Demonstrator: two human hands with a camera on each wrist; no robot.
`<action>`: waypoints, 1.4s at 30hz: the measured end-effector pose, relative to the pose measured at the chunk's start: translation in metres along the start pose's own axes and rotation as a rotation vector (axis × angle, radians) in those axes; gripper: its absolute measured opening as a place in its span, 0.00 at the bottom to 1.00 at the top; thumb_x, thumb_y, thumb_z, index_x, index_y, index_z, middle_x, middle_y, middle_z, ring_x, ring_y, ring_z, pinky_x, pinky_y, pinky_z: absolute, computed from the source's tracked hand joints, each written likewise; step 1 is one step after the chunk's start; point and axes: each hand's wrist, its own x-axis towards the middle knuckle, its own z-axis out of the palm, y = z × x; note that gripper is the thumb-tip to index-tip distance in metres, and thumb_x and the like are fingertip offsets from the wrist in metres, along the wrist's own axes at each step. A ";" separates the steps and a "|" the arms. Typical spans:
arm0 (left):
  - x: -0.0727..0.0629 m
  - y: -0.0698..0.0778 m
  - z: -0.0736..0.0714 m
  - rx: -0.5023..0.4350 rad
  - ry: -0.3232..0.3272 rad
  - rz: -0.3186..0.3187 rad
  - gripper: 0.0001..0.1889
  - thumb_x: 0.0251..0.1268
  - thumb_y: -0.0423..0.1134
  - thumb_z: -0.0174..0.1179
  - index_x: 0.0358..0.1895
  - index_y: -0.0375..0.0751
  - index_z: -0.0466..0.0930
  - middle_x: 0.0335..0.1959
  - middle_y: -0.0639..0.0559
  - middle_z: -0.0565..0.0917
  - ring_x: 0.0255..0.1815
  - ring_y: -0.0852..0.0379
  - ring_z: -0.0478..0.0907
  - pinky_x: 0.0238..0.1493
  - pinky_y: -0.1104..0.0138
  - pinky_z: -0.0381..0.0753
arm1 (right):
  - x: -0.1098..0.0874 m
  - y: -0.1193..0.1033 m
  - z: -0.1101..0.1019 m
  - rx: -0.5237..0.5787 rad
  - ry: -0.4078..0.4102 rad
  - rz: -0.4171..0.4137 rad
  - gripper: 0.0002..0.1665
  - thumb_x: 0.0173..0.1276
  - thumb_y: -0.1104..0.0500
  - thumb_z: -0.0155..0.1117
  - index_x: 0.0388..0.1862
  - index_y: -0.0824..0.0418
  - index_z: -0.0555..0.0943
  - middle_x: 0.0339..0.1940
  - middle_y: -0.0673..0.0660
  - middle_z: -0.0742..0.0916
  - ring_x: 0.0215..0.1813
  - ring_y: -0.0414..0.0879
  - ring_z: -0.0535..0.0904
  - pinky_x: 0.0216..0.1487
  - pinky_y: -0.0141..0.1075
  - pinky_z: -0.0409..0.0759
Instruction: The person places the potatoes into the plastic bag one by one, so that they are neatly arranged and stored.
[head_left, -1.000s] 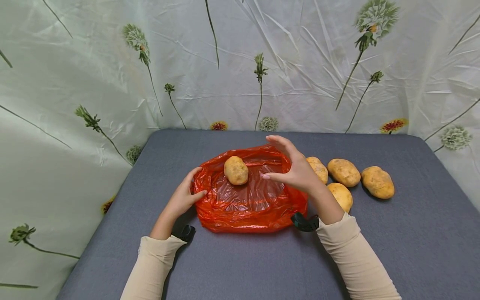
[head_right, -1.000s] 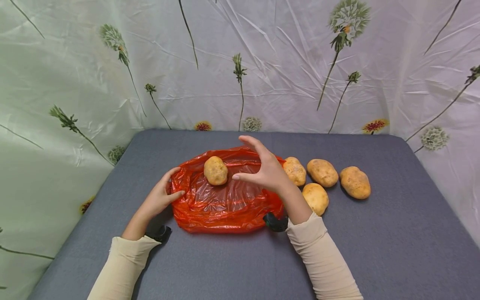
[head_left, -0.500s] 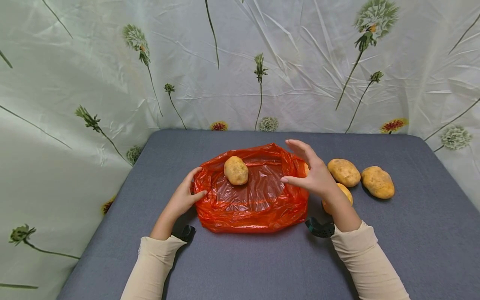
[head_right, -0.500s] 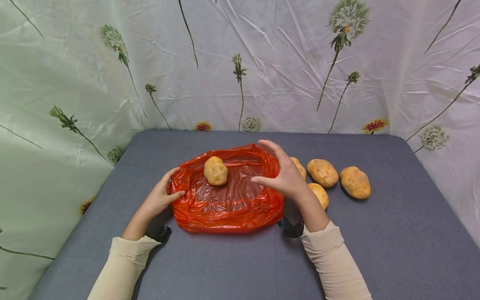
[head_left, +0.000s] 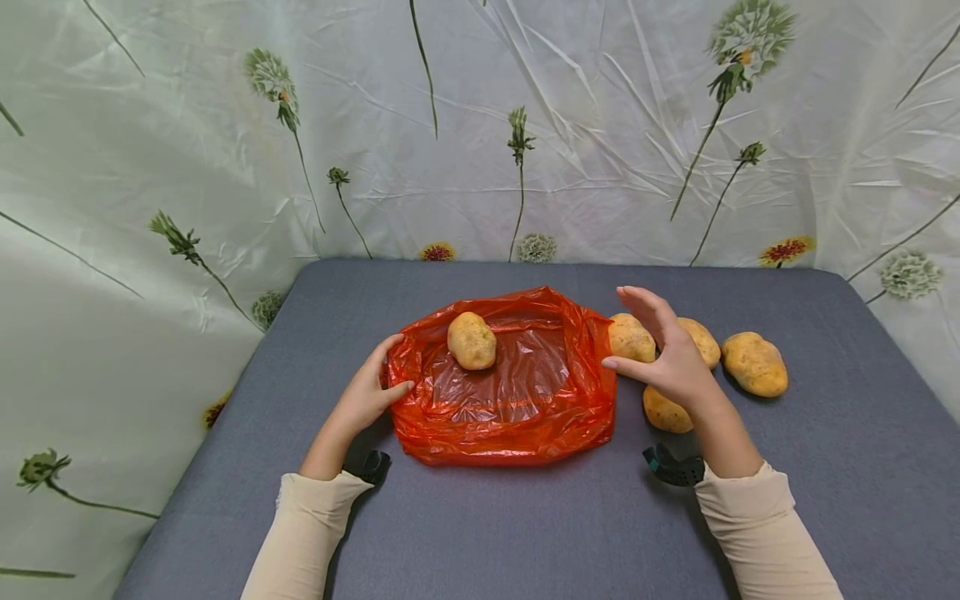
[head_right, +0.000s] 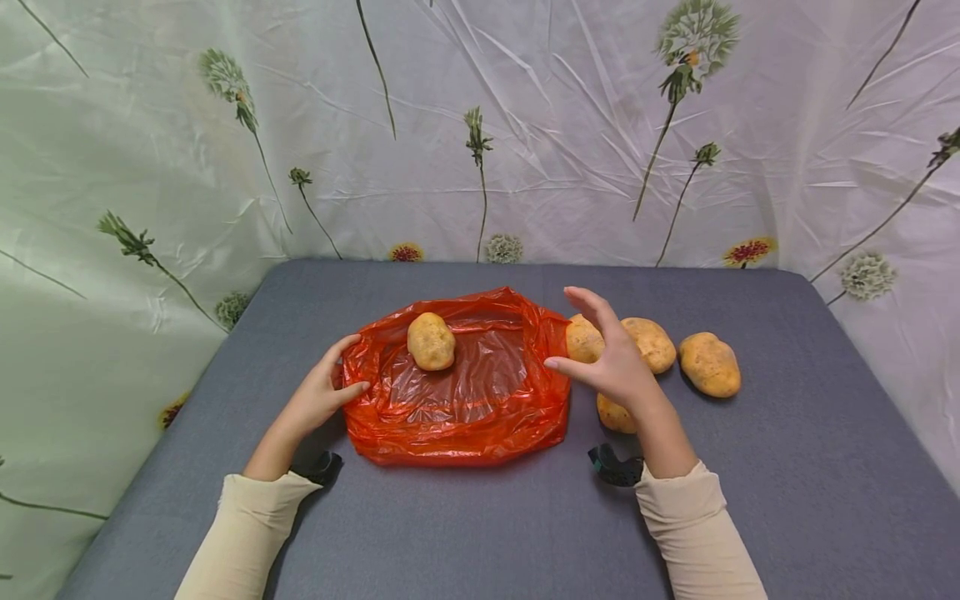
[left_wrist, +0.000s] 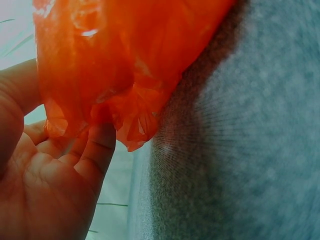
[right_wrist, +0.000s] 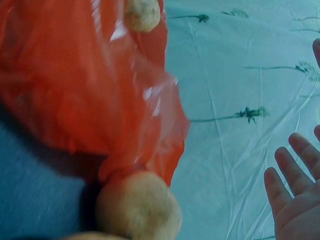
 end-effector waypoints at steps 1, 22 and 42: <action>0.000 0.000 0.000 0.004 0.001 0.001 0.36 0.53 0.21 0.57 0.65 0.29 0.50 0.60 0.30 0.61 0.56 0.37 0.64 0.54 0.48 0.65 | -0.002 0.001 -0.002 -0.003 -0.001 0.010 0.49 0.42 0.80 0.67 0.64 0.71 0.55 0.62 0.72 0.65 0.66 0.44 0.58 0.63 0.34 0.56; 0.009 -0.036 0.000 0.021 0.008 0.009 0.38 0.53 0.25 0.60 0.67 0.38 0.50 0.62 0.36 0.61 0.57 0.41 0.65 0.54 0.50 0.66 | -0.036 0.021 -0.023 -0.093 0.045 0.101 0.49 0.40 0.81 0.67 0.63 0.72 0.57 0.59 0.73 0.66 0.61 0.30 0.59 0.57 0.22 0.57; 0.008 -0.035 0.000 0.007 0.002 0.019 0.38 0.54 0.26 0.60 0.67 0.38 0.50 0.62 0.36 0.61 0.58 0.41 0.64 0.54 0.50 0.66 | -0.069 0.060 -0.040 -0.184 0.008 0.132 0.50 0.38 0.76 0.72 0.62 0.70 0.60 0.56 0.73 0.70 0.58 0.27 0.61 0.53 0.18 0.56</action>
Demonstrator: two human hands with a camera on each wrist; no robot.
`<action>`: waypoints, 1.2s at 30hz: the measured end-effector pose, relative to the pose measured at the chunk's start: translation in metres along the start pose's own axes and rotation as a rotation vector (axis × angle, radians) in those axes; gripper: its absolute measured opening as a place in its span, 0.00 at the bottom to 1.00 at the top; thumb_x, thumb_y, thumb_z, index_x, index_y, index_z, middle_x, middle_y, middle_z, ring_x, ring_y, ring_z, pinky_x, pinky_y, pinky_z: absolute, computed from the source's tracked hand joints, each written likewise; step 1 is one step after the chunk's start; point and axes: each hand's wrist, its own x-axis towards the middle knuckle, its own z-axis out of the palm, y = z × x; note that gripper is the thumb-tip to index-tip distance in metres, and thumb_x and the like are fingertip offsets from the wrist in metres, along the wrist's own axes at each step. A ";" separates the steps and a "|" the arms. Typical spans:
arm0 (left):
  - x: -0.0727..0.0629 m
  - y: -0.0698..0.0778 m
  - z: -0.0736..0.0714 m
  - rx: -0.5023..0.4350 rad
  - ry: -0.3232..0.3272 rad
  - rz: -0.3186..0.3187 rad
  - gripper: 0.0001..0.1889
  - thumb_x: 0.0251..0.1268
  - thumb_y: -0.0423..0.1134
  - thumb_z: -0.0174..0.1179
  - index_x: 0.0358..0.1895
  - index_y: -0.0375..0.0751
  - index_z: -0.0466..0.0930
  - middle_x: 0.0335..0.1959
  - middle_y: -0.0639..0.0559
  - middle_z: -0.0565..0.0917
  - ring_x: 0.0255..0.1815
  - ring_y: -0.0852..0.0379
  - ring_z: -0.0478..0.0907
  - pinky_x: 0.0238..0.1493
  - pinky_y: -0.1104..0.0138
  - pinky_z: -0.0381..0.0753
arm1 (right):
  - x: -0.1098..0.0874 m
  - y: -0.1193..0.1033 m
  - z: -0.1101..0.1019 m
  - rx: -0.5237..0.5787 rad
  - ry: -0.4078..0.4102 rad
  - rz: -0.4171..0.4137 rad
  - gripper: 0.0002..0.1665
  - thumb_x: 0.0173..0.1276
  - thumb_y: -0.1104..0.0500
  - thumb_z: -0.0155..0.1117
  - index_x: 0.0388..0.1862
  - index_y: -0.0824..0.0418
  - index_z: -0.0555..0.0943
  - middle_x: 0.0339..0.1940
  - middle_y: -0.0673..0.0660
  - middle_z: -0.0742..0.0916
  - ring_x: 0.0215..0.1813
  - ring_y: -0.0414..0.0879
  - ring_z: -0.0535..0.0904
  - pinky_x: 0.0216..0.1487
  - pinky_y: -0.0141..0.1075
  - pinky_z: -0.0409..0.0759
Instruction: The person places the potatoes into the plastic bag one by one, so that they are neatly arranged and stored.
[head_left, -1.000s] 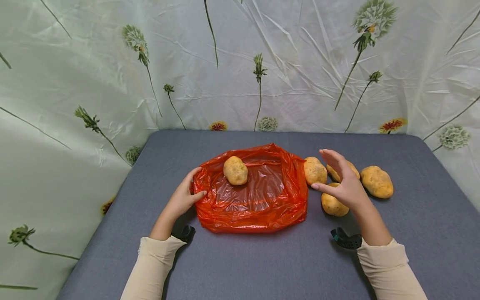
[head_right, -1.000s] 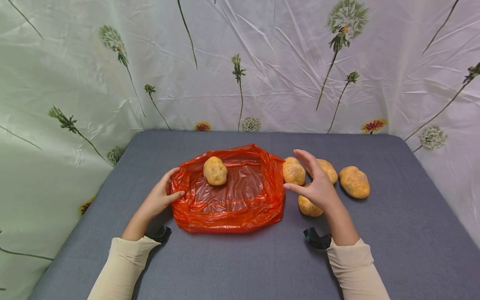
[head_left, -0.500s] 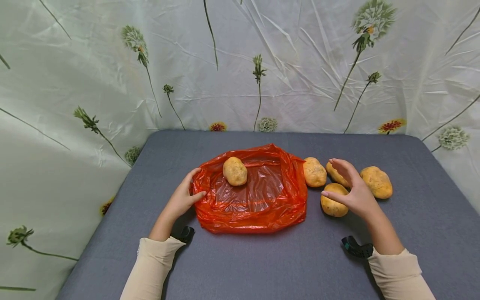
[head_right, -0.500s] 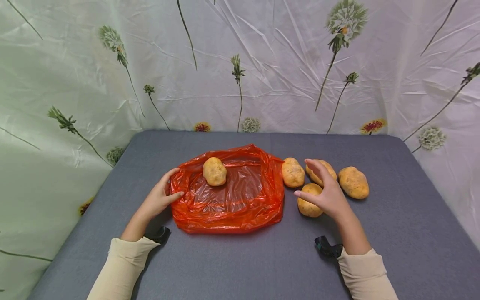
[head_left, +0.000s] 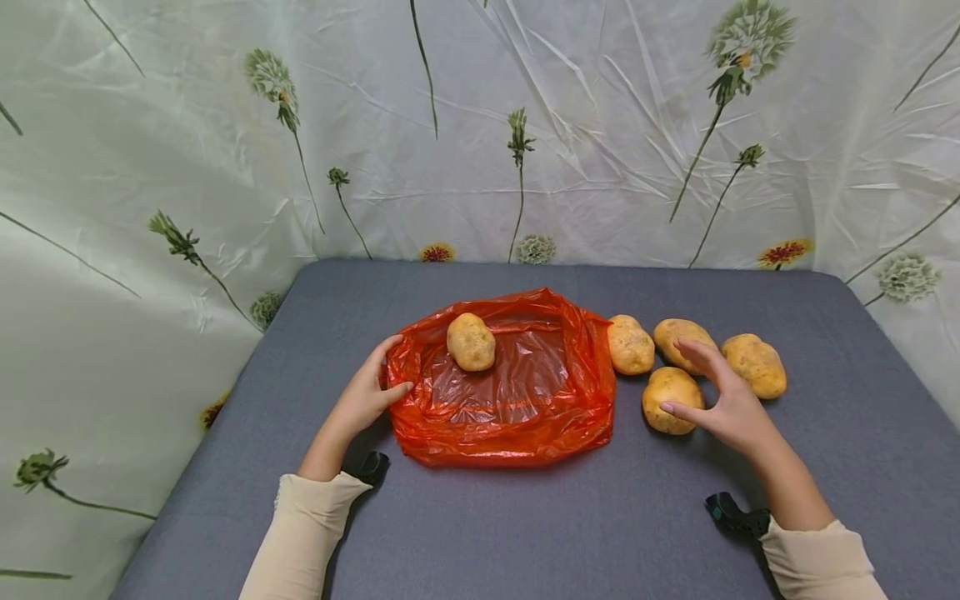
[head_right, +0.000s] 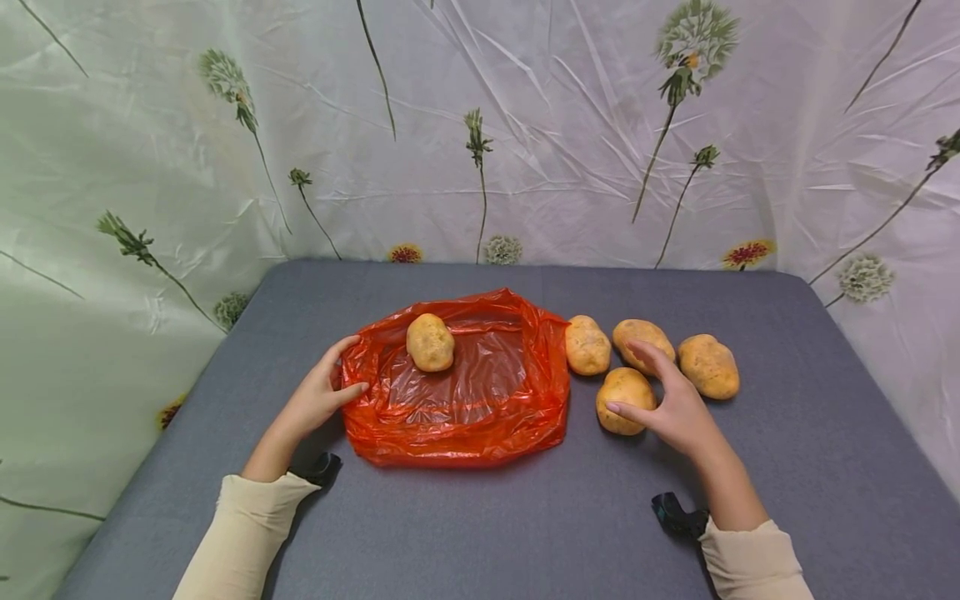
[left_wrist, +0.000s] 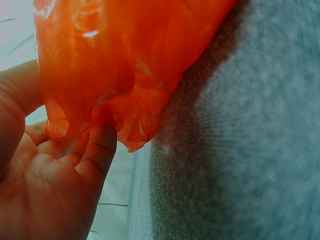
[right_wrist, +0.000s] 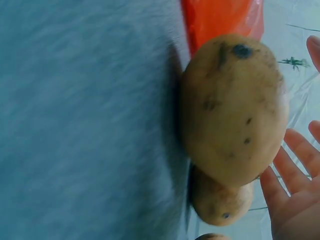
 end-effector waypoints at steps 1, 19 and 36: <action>0.000 0.000 0.000 0.000 -0.001 -0.003 0.38 0.54 0.26 0.60 0.67 0.38 0.50 0.62 0.36 0.61 0.57 0.41 0.65 0.54 0.50 0.66 | -0.002 0.005 0.000 0.002 -0.003 0.000 0.50 0.38 0.76 0.72 0.63 0.70 0.60 0.56 0.72 0.71 0.58 0.27 0.61 0.53 0.18 0.56; 0.000 -0.002 0.000 0.001 -0.002 -0.016 0.38 0.54 0.26 0.60 0.67 0.40 0.50 0.62 0.37 0.61 0.57 0.43 0.65 0.53 0.51 0.67 | -0.019 0.023 0.001 -0.009 -0.029 0.040 0.48 0.41 0.71 0.73 0.63 0.68 0.62 0.57 0.70 0.72 0.59 0.26 0.60 0.54 0.17 0.55; -0.008 0.035 -0.001 0.028 -0.003 -0.036 0.36 0.54 0.22 0.57 0.66 0.30 0.49 0.60 0.30 0.61 0.56 0.37 0.65 0.53 0.49 0.66 | -0.025 0.026 0.004 -0.004 -0.059 0.092 0.47 0.43 0.68 0.74 0.63 0.68 0.61 0.57 0.65 0.70 0.52 0.26 0.64 0.48 0.16 0.60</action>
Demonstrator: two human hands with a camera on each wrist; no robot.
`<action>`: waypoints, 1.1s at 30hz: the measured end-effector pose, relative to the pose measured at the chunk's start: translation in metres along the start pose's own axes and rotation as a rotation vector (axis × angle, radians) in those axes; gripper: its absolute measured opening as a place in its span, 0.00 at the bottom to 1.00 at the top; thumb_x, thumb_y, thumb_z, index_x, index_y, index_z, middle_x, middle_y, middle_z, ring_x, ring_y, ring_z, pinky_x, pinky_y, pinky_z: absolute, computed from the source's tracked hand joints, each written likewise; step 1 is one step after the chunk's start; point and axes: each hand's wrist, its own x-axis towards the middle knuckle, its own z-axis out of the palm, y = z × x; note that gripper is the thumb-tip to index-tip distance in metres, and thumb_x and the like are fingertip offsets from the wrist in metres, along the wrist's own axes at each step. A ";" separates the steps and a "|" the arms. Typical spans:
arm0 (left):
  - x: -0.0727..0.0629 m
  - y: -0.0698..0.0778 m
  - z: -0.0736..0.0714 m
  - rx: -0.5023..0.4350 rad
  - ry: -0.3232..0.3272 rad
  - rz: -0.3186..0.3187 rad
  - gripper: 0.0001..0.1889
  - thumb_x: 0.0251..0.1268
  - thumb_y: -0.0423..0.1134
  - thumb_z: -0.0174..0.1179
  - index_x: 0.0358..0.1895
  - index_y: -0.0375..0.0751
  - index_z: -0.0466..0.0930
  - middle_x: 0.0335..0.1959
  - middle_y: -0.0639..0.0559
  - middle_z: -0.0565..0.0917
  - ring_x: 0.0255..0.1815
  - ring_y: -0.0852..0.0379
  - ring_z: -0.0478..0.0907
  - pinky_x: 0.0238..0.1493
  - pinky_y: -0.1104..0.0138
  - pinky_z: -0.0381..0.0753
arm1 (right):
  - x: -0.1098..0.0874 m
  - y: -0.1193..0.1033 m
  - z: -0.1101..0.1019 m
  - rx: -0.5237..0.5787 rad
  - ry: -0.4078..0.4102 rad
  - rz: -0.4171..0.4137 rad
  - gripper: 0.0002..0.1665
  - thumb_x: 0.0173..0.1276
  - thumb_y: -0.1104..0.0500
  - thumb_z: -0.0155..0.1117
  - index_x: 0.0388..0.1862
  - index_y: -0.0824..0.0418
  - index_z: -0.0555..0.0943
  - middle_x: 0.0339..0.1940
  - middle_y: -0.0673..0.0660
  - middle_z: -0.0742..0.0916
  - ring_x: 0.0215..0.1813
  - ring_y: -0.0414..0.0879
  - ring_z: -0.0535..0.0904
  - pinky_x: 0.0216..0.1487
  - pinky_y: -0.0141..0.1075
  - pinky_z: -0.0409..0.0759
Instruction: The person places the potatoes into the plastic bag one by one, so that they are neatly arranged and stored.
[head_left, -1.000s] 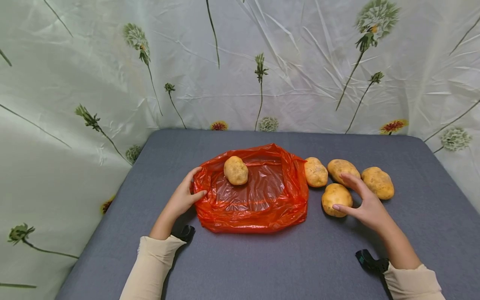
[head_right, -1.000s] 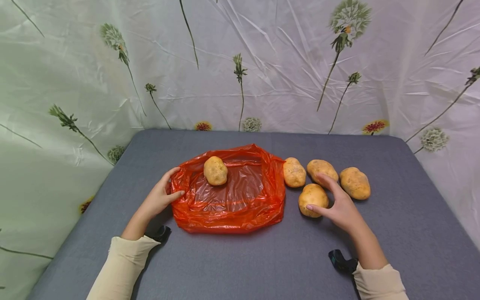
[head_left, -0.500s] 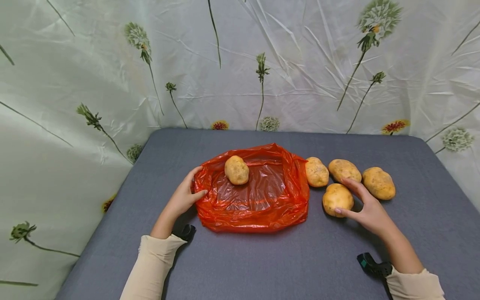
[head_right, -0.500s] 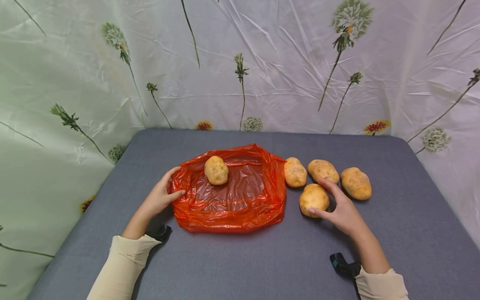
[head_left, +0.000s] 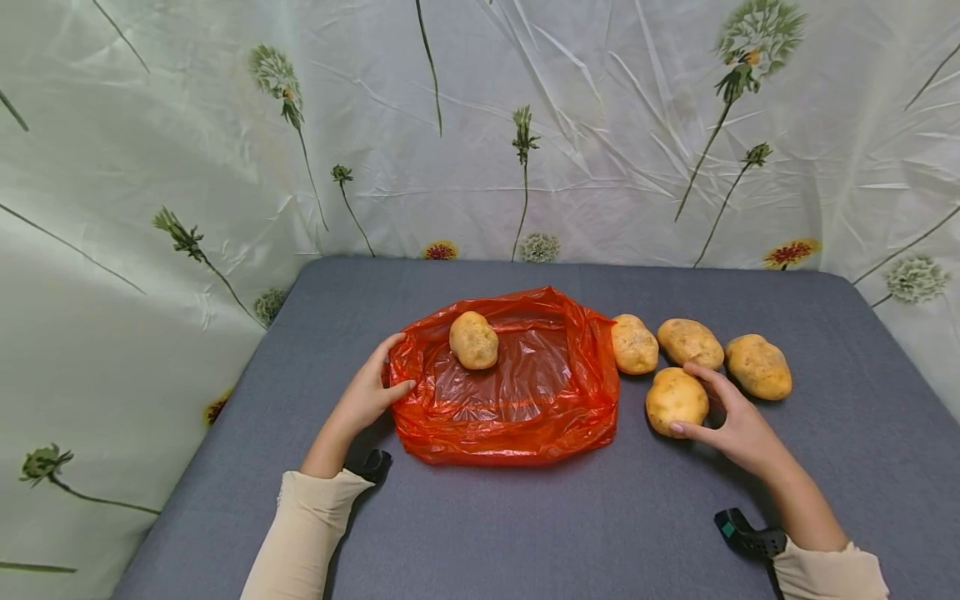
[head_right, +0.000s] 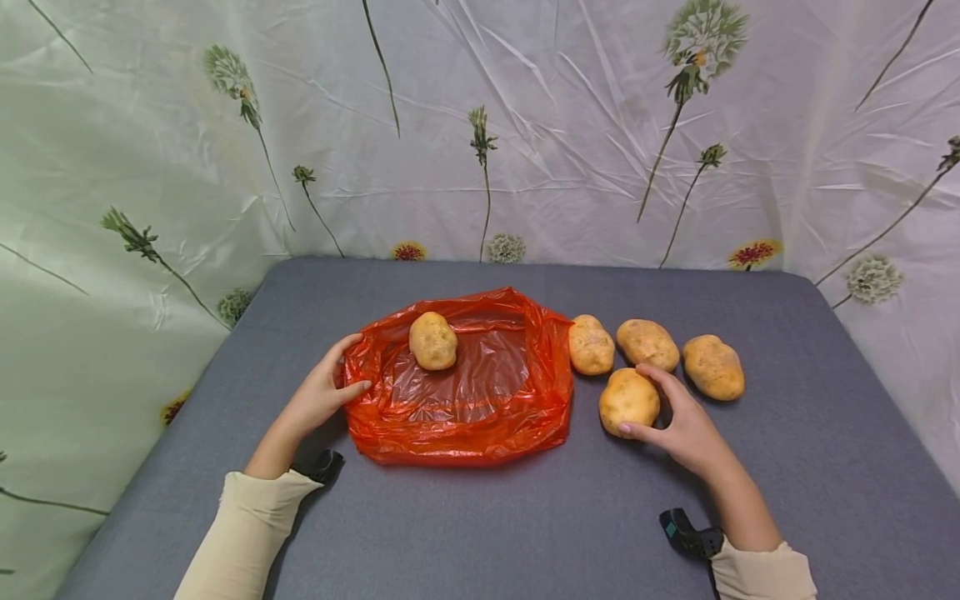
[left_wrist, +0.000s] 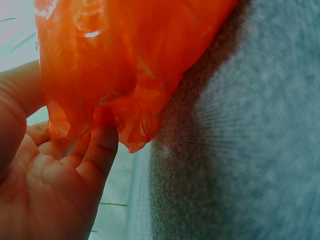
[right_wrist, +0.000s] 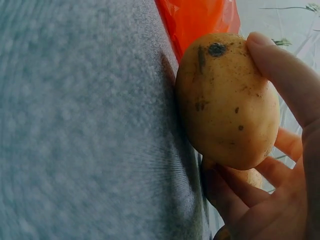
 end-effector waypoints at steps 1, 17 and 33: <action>0.000 0.000 0.000 0.004 0.002 0.000 0.36 0.54 0.22 0.57 0.66 0.30 0.50 0.60 0.30 0.61 0.56 0.37 0.65 0.53 0.49 0.66 | -0.001 0.000 0.000 -0.005 -0.005 0.014 0.46 0.44 0.67 0.73 0.63 0.67 0.61 0.57 0.63 0.70 0.51 0.25 0.65 0.47 0.16 0.61; 0.001 -0.001 0.000 -0.011 -0.007 0.006 0.36 0.54 0.22 0.57 0.66 0.30 0.49 0.61 0.30 0.60 0.57 0.37 0.64 0.54 0.48 0.65 | -0.003 0.005 0.000 0.009 0.015 0.045 0.45 0.44 0.67 0.73 0.62 0.64 0.63 0.55 0.42 0.69 0.47 0.26 0.68 0.43 0.17 0.67; 0.005 -0.017 0.000 -0.024 -0.007 0.013 0.37 0.54 0.23 0.58 0.67 0.35 0.50 0.59 0.32 0.63 0.56 0.40 0.66 0.52 0.50 0.67 | -0.001 -0.004 -0.001 0.045 0.038 0.030 0.47 0.43 0.70 0.73 0.64 0.64 0.62 0.57 0.39 0.69 0.51 0.27 0.66 0.45 0.17 0.64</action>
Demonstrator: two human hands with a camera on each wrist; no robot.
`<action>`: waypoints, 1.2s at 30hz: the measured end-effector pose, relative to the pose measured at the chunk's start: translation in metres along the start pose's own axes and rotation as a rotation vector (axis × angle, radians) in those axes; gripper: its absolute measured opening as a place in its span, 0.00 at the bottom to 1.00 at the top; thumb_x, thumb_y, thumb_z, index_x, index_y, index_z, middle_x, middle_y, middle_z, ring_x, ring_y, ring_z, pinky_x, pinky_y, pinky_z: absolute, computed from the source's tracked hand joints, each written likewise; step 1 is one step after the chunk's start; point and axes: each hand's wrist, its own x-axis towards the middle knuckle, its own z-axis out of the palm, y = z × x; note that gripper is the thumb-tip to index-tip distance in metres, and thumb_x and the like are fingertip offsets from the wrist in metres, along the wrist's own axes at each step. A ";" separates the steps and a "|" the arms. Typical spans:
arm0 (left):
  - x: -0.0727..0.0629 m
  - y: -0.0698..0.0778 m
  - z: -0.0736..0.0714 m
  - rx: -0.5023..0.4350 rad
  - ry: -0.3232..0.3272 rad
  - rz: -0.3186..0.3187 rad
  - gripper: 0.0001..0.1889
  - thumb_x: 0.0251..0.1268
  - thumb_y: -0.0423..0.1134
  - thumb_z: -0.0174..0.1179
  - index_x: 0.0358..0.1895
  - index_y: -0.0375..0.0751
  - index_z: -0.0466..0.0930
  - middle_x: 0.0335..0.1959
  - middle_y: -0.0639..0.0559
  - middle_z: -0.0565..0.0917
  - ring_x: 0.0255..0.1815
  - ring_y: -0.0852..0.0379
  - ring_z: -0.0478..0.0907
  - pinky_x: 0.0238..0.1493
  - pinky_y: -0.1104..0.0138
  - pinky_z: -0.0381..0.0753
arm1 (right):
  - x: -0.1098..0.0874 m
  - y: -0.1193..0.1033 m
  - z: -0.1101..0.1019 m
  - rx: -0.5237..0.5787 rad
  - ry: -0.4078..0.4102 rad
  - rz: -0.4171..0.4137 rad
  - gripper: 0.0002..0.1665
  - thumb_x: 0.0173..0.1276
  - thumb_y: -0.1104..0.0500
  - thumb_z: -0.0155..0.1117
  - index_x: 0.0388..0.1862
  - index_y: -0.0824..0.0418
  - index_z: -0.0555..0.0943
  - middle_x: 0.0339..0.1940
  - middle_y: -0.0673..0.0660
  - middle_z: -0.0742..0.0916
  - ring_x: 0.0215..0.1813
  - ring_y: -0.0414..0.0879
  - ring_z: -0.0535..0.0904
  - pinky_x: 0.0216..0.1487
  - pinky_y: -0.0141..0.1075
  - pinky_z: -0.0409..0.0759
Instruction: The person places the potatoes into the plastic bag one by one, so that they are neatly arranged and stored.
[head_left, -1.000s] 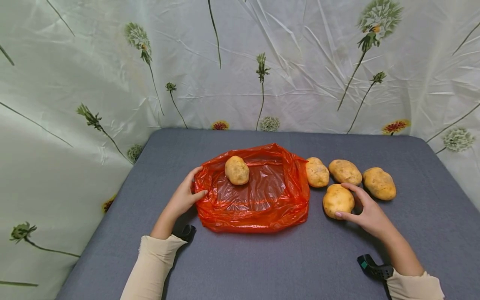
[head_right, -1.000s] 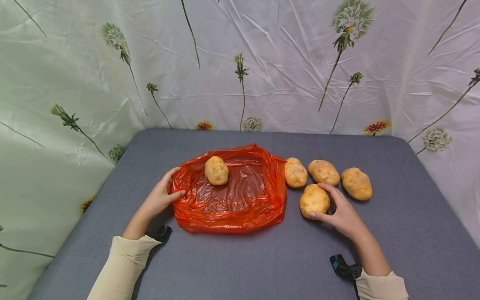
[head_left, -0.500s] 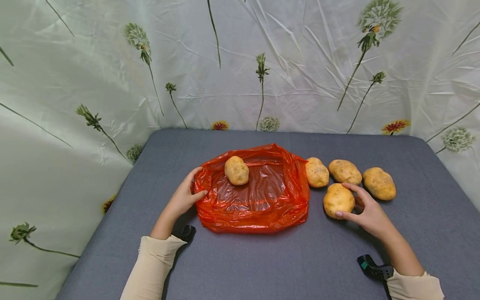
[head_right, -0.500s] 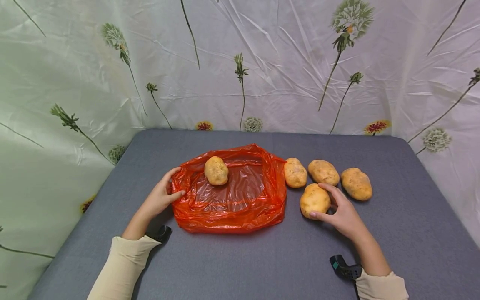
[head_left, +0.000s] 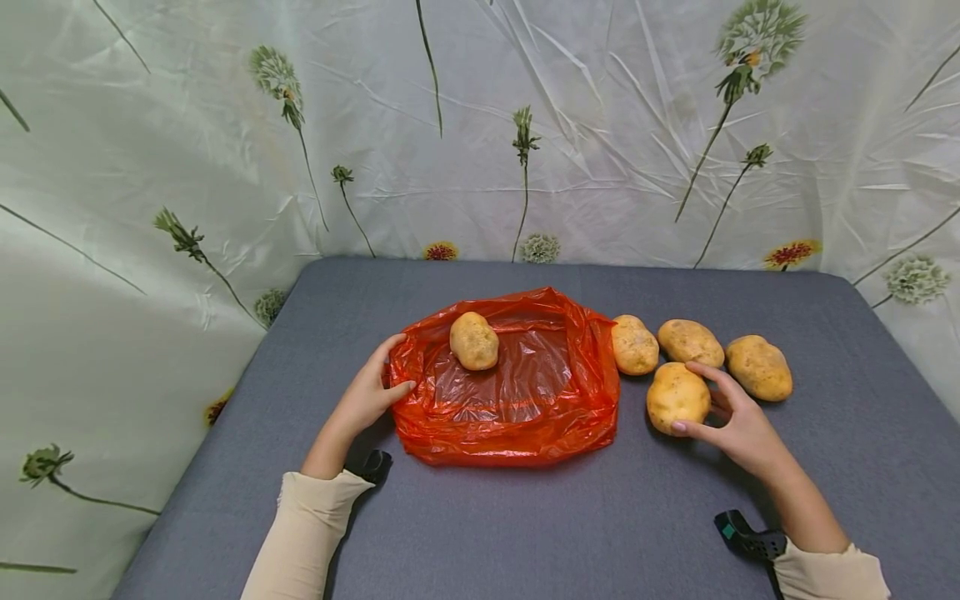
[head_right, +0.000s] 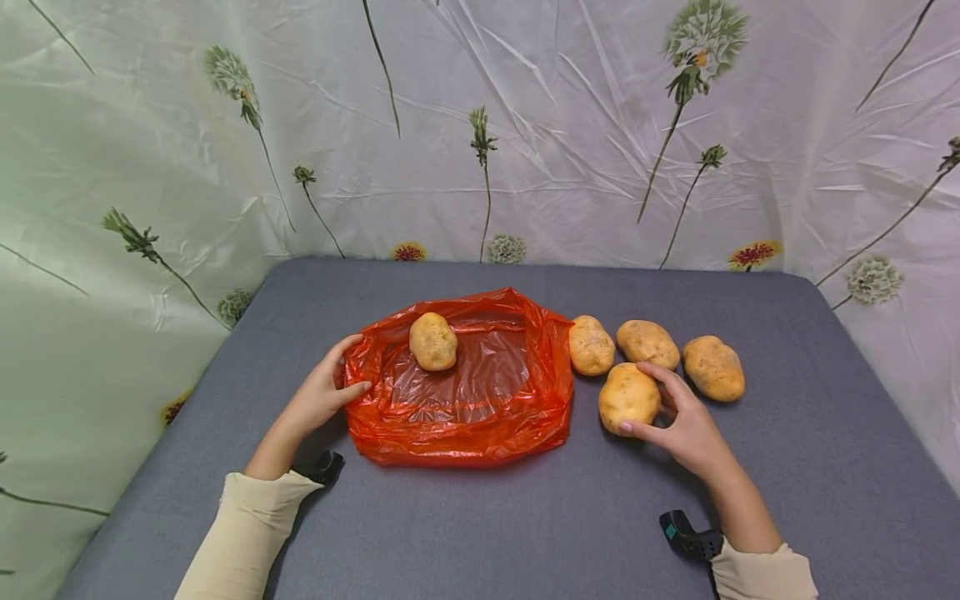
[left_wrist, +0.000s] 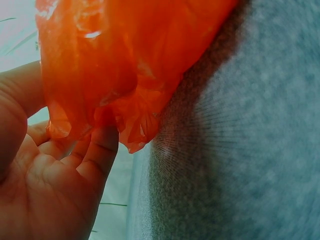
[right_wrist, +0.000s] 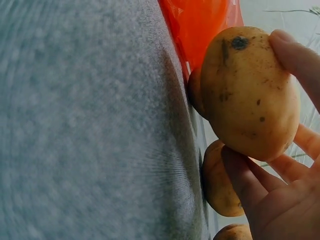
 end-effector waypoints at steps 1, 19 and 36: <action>0.001 -0.005 0.000 0.009 0.000 0.005 0.37 0.54 0.24 0.58 0.67 0.36 0.50 0.59 0.33 0.63 0.55 0.40 0.66 0.52 0.51 0.68 | 0.000 0.000 0.000 0.001 0.001 -0.003 0.47 0.43 0.70 0.73 0.64 0.64 0.62 0.58 0.40 0.69 0.52 0.27 0.66 0.45 0.17 0.64; 0.004 -0.020 0.000 0.031 0.018 0.022 0.38 0.54 0.27 0.60 0.67 0.38 0.51 0.60 0.35 0.63 0.55 0.41 0.67 0.51 0.51 0.69 | 0.008 -0.015 0.000 0.032 0.015 -0.104 0.49 0.38 0.75 0.73 0.63 0.66 0.63 0.59 0.47 0.70 0.53 0.30 0.66 0.47 0.17 0.64; 0.003 -0.015 0.001 0.058 0.029 -0.016 0.38 0.53 0.27 0.60 0.67 0.41 0.52 0.62 0.38 0.61 0.58 0.43 0.64 0.54 0.51 0.67 | 0.018 -0.023 0.003 0.044 -0.007 -0.155 0.50 0.38 0.77 0.71 0.64 0.66 0.62 0.60 0.45 0.69 0.57 0.32 0.64 0.49 0.18 0.64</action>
